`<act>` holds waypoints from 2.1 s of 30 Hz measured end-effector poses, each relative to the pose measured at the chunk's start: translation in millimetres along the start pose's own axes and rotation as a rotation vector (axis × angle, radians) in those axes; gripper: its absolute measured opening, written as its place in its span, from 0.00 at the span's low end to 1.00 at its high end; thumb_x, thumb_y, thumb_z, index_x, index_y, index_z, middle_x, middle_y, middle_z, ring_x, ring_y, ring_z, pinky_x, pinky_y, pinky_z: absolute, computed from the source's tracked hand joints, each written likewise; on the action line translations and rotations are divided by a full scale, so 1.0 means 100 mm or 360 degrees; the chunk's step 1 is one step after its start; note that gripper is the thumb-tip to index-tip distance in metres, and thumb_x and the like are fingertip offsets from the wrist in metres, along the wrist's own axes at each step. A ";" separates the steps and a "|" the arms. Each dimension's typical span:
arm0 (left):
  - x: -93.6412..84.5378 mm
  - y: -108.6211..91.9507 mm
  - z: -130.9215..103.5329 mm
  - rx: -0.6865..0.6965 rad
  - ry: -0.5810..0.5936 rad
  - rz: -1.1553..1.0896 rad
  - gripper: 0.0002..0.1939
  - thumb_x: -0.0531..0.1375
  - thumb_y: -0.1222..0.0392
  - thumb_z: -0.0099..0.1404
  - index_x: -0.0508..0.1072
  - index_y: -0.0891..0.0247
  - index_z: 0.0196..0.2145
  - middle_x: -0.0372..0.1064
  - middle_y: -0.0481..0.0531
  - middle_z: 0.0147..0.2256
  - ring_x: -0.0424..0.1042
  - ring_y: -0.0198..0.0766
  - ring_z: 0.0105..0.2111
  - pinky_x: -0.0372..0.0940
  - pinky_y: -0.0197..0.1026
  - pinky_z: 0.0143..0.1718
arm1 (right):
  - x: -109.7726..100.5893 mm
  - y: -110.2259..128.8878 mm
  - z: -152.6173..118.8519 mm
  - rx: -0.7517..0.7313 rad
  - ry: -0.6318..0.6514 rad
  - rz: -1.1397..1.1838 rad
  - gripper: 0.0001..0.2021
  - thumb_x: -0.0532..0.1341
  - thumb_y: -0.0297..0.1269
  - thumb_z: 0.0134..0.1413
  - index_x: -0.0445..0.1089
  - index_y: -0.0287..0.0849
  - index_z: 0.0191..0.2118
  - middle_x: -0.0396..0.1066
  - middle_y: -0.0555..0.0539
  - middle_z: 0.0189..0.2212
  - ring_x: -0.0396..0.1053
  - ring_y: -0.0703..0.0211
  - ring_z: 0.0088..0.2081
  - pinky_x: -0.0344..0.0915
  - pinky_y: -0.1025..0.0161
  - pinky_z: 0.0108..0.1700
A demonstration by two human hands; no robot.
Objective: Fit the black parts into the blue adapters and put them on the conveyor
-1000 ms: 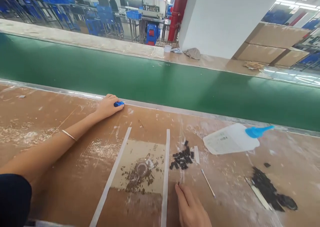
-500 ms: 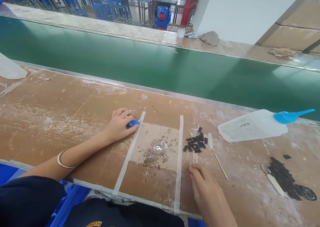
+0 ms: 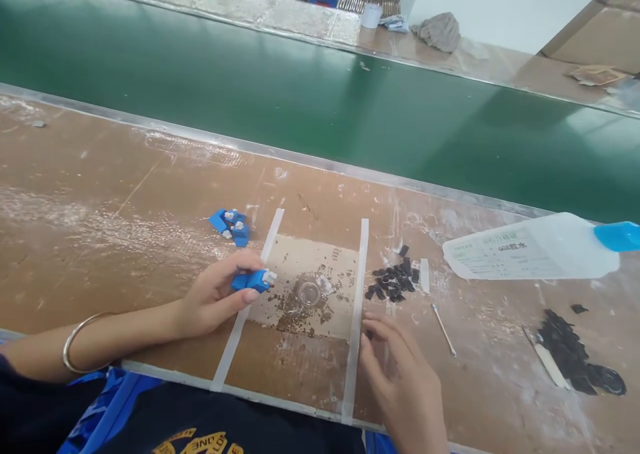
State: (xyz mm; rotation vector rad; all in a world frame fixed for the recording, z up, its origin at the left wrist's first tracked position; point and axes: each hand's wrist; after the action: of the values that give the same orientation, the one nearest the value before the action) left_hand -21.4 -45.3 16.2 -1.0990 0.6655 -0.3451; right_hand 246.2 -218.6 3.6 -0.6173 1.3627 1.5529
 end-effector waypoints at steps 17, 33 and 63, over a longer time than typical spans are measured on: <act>0.14 0.06 0.00 -0.1059 0.0183 -0.1615 0.15 0.68 0.53 0.63 0.72 0.67 0.38 0.75 0.54 0.36 0.78 0.38 0.35 0.70 0.38 0.36 | 0.26 0.60 0.47 -0.0303 0.0062 -0.0038 0.13 0.55 0.39 0.69 0.68 0.45 0.54 0.77 0.44 0.45 0.75 0.56 0.47 0.73 0.61 0.46; 0.17 0.05 0.00 -0.1136 0.0225 -0.1785 0.17 0.71 0.54 0.60 0.69 0.64 0.37 0.80 0.54 0.36 0.79 0.36 0.34 0.70 0.39 0.40 | 0.21 0.64 0.41 -0.0050 0.0046 0.0365 0.13 0.62 0.35 0.63 0.70 0.48 0.52 0.78 0.45 0.47 0.76 0.53 0.49 0.74 0.56 0.49; 0.28 0.02 -0.14 -0.1182 0.0483 -0.2333 0.20 0.75 0.54 0.55 0.71 0.65 0.36 0.77 0.48 0.31 0.79 0.37 0.29 0.77 0.47 0.40 | 0.23 1.03 0.25 -0.0260 0.0034 0.0766 0.21 0.63 0.20 0.57 0.75 0.52 0.51 0.78 0.48 0.50 0.74 0.49 0.49 0.72 0.50 0.45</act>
State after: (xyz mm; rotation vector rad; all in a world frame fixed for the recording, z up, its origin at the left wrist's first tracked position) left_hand -9.1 -70.5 1.6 -2.1663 0.0944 -1.6266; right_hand 151.1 -180.8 38.4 -0.4199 1.4815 2.0618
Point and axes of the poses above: each hand's wrist, its own z-axis towards the middle knuckle, its own x-axis out of the palm, y = z × x
